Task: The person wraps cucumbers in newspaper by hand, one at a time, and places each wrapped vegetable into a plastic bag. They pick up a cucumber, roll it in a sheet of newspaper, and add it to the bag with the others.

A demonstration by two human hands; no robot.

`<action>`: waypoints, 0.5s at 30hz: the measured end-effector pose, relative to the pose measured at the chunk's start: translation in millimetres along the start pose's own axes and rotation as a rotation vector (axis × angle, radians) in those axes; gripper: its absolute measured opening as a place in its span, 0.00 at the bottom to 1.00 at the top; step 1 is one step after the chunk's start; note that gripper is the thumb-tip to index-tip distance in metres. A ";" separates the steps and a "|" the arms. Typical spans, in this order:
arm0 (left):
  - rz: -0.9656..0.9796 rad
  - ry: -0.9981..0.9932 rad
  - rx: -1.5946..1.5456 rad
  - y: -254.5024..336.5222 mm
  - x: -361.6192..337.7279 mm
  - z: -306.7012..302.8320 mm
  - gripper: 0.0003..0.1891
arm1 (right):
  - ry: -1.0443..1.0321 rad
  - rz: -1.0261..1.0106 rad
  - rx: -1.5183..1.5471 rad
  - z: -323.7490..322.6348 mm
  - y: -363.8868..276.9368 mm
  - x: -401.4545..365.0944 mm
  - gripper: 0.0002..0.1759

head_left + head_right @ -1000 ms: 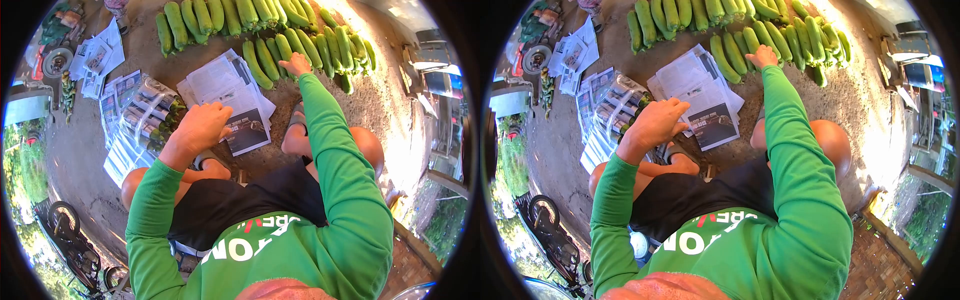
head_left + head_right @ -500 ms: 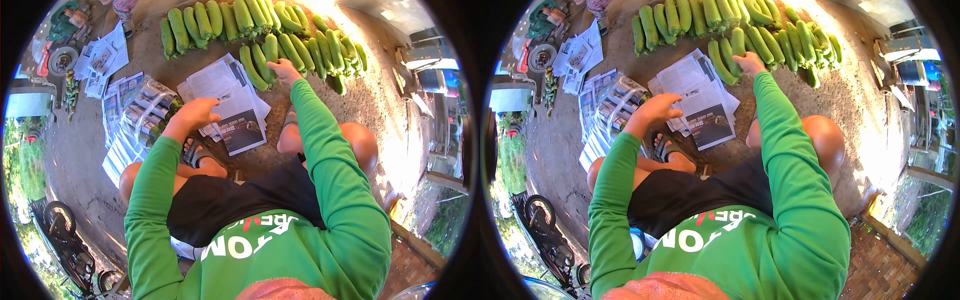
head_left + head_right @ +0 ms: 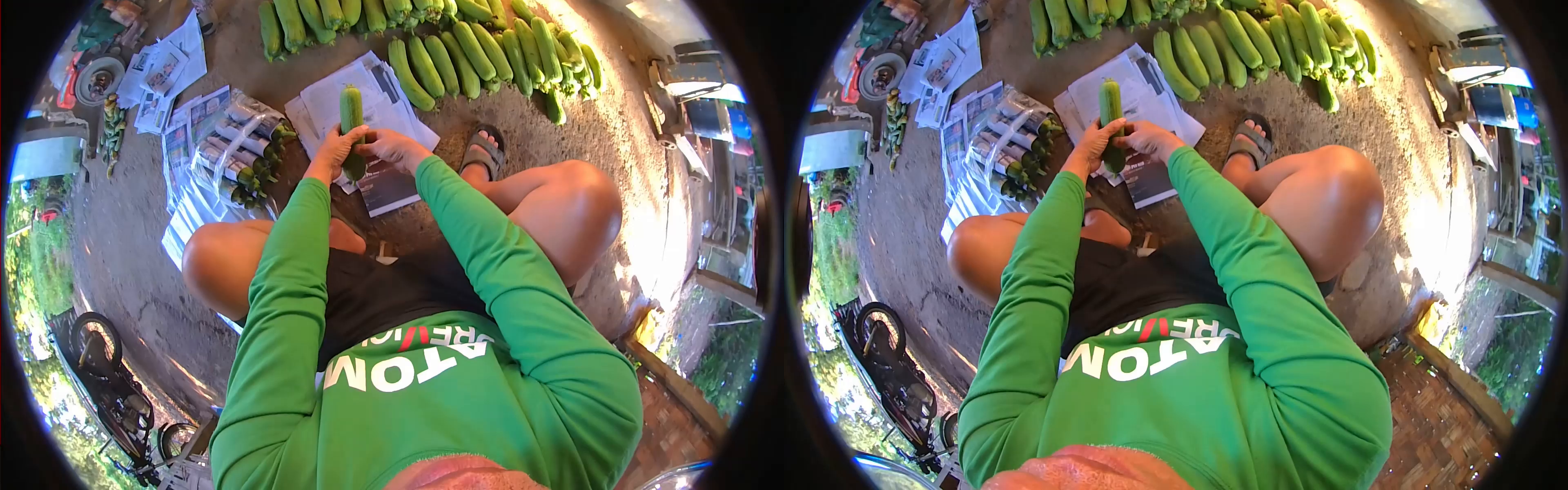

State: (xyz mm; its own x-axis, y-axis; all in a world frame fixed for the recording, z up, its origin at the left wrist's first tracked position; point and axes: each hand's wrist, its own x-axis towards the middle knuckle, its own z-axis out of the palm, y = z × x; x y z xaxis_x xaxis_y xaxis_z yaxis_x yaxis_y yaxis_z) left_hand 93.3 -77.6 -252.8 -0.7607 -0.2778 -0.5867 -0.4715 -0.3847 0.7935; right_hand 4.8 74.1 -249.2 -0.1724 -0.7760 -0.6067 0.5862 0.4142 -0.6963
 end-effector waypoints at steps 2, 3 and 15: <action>0.006 -0.049 -0.119 -17.5 -3.0 -0.2 0.33 | -0.029 0.026 -0.121 -5.0 5.9 -2.7 0.18; 0.006 -0.067 -0.181 -26.1 -7.1 -0.3 0.33 | -0.004 0.029 -0.157 -11.6 7.1 -1.9 0.20; 0.007 0.244 0.062 -45.2 -3.9 -19.2 0.36 | 0.595 0.346 -0.817 -131.3 135.2 -6.6 0.21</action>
State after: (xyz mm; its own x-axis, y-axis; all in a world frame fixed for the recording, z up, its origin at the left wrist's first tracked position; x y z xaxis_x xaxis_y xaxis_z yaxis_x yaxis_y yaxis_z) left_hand 126.2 -76.0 -289.5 -0.6372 -0.4879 -0.5966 -0.4984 -0.3296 0.8019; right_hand -18.7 197.7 -389.8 -0.5866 -0.2896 -0.7563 0.0069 0.9321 -0.3622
